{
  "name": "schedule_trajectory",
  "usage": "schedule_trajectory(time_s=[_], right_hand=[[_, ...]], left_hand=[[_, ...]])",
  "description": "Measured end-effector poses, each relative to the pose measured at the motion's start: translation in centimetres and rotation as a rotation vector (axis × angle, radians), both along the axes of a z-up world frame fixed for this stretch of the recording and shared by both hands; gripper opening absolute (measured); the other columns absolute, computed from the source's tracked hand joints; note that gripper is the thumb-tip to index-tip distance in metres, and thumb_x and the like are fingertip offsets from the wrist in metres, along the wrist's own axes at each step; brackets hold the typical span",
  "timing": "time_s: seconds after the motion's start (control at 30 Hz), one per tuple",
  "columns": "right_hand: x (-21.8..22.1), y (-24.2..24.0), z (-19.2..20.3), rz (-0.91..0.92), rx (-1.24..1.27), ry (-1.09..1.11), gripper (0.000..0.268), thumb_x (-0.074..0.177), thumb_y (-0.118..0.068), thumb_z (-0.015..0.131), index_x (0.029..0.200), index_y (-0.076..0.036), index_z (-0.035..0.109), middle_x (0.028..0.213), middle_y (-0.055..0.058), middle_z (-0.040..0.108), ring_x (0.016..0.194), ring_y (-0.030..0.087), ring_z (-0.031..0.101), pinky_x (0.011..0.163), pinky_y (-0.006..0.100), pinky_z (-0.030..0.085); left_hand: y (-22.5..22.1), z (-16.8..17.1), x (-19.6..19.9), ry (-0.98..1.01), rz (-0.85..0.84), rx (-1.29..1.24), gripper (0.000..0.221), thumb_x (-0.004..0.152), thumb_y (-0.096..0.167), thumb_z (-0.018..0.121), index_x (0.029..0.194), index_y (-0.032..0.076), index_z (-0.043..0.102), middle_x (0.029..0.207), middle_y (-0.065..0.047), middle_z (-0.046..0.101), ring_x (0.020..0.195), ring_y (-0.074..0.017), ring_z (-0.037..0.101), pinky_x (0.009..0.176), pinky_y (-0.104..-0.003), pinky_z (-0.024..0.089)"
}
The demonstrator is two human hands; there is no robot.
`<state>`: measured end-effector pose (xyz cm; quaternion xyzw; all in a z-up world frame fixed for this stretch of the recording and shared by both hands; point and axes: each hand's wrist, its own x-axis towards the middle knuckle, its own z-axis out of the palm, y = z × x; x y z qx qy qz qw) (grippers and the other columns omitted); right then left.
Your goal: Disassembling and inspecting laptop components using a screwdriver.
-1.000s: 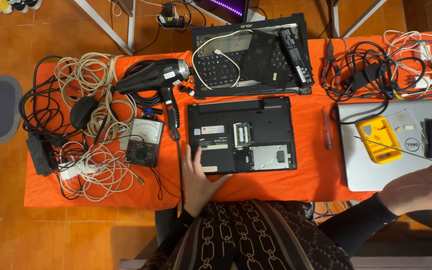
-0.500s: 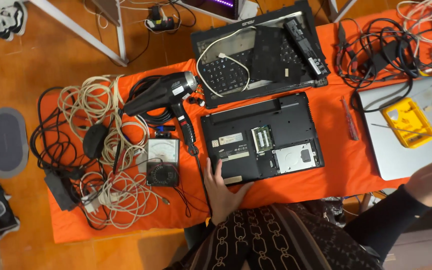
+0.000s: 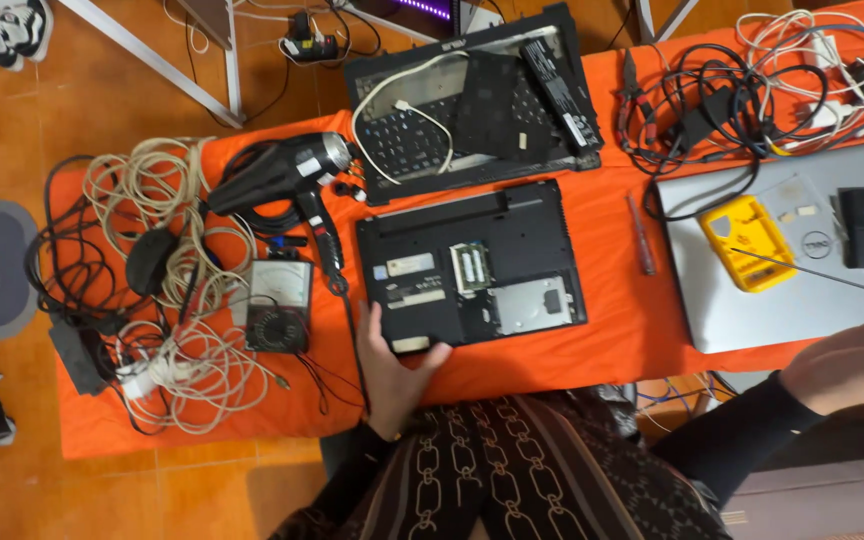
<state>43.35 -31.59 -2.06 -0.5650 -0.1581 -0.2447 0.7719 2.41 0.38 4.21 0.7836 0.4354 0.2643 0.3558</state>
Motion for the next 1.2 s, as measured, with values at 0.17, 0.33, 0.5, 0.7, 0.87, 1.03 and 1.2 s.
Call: schedule_trajectory(time_s=[0.17,0.33,0.5,0.7,0.87,1.03,1.2], right_hand=[[0.0,-1.0,1.3,-0.018,0.022,0.003,0.023,0.118,-0.012,0.062,0.107,0.008,0.059,0.109,0.015,0.063,0.096,0.022,0.057,0.086,0.034,0.042],[0.7,-1.5,1.0,-0.007,-0.027,0.015,0.023,0.122,-0.015,0.058,0.11,0.005,0.057,0.107,0.013,0.061,0.088,0.019,0.056,0.077,0.03,0.04],[1.1,-2.6,0.8,0.002,-0.016,0.035,0.023,0.122,-0.018,0.059,0.112,0.003,0.052,0.103,0.012,0.06,0.086,0.019,0.055,0.076,0.03,0.04],[1.7,-3.2,-0.9,0.002,0.001,0.051,0.03,0.123,-0.02,0.061,0.106,0.003,0.054,0.099,0.009,0.056,0.083,0.018,0.052,0.072,0.028,0.035],[1.8,-3.5,-3.0,-0.007,0.025,0.045,0.026,0.124,-0.018,0.06,0.11,0.004,0.056,0.103,0.011,0.058,0.087,0.02,0.055,0.074,0.029,0.036],[1.4,-2.9,-3.4,0.034,0.068,0.084,0.026,0.124,-0.018,0.06,0.11,0.004,0.057,0.106,0.01,0.058,0.089,0.019,0.055,0.076,0.029,0.037],[1.5,-1.7,-2.8,0.046,0.158,0.147,0.022,0.121,-0.02,0.062,0.112,0.0,0.055,0.109,0.009,0.058,0.088,0.016,0.052,0.076,0.028,0.037]], left_hand=[[0.1,-2.3,-0.8,0.06,-0.012,0.102,0.095,0.085,0.036,0.078,0.154,-0.007,0.029,0.16,-0.033,0.03,0.146,-0.0443,0.035,0.12,-0.051,0.031],[0.2,-3.0,-0.8,0.126,-0.003,0.087,0.09,0.089,0.037,0.072,0.155,-0.008,0.028,0.159,-0.033,0.031,0.144,-0.0431,0.036,0.117,-0.049,0.032],[-0.4,-3.5,-1.1,0.061,0.053,0.034,0.09,0.096,0.039,0.07,0.158,-0.007,0.023,0.164,-0.029,0.028,0.151,-0.0402,0.034,0.123,-0.046,0.032],[-0.6,-1.7,-0.3,0.141,-0.096,0.185,0.123,0.068,0.041,0.092,0.156,-0.005,0.02,0.163,-0.029,0.021,0.15,-0.0415,0.028,0.121,-0.046,0.031],[-0.6,-1.7,0.4,0.28,-0.064,0.214,0.127,0.062,0.04,0.096,0.155,-0.004,0.022,0.163,-0.028,0.021,0.149,-0.0423,0.028,0.12,-0.047,0.032],[-0.9,-1.6,0.5,0.302,-0.052,0.229,0.125,0.065,0.042,0.095,0.156,-0.004,0.023,0.163,-0.029,0.02,0.149,-0.0448,0.027,0.119,-0.05,0.033],[-0.9,-1.6,0.4,0.312,-0.048,0.228,0.126,0.064,0.043,0.095,0.156,-0.002,0.022,0.163,-0.028,0.02,0.148,-0.045,0.027,0.118,-0.051,0.033]])
